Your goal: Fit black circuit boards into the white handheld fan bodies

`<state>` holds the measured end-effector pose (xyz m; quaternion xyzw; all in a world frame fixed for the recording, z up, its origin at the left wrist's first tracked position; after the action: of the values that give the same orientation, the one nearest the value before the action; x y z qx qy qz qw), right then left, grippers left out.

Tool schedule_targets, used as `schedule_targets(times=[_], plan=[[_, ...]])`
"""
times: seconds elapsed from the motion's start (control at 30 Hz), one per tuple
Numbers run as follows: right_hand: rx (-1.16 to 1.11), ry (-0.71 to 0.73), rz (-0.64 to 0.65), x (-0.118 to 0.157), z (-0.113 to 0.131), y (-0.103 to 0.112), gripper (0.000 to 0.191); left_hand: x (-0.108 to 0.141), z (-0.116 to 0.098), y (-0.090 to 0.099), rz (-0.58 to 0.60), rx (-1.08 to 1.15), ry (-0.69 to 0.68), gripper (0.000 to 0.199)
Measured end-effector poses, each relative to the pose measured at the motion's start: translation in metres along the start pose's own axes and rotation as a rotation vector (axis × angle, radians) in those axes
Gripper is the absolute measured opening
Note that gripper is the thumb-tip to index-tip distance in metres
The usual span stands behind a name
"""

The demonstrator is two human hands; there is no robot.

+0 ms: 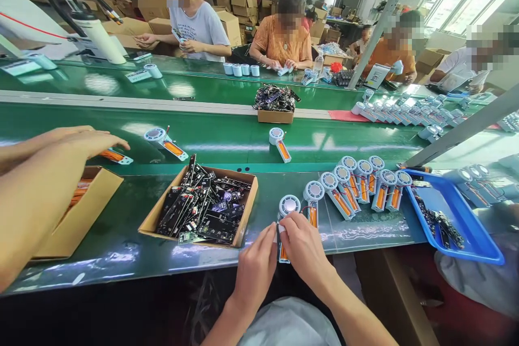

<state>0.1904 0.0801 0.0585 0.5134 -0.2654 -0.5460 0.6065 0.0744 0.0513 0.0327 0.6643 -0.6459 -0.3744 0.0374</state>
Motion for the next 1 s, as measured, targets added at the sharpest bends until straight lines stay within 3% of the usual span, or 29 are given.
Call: schedule_targets(times=[0.1,0.3,0.53,0.67,0.83,0.9,1.0], plan=[[-0.042,0.018,0.01,-0.001,-0.001,0.0,0.021,-0.001,-0.004,-0.001,0.016,-0.039,-0.037,0.036],[-0.371,0.074,0.09,-0.011,-0.02,0.005,0.025,-0.022,0.003,0.009,0.131,0.206,0.018,0.037],[-0.398,0.191,0.096,-0.014,-0.018,0.006,0.026,-0.027,0.01,0.006,0.204,0.29,0.064,0.036],[-0.436,0.014,0.116,-0.011,-0.027,0.002,0.022,-0.022,0.006,0.006,0.197,0.336,0.177,0.035],[-0.881,-0.329,0.266,0.001,-0.044,-0.009,0.026,-0.012,0.011,-0.001,0.257,0.663,0.514,0.041],[-1.018,-0.383,0.251,0.003,-0.048,-0.011,0.026,-0.013,0.019,-0.008,0.205,0.739,0.596,0.039],[-1.202,-0.419,0.257,0.007,-0.05,-0.016,0.024,-0.017,0.033,-0.023,0.145,0.685,0.668,0.035]])
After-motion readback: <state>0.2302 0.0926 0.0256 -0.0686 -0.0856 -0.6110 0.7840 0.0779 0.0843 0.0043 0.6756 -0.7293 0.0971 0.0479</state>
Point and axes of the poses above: each hand's wrist, its own x-axis away from the middle knuckle, its own y-axis out of the back of the hand, z = x × y, the point moved 7 cm from there along -x, towards the middle knuckle, and after that the axes turned 9 degrees about x, right-handed, at the moved point
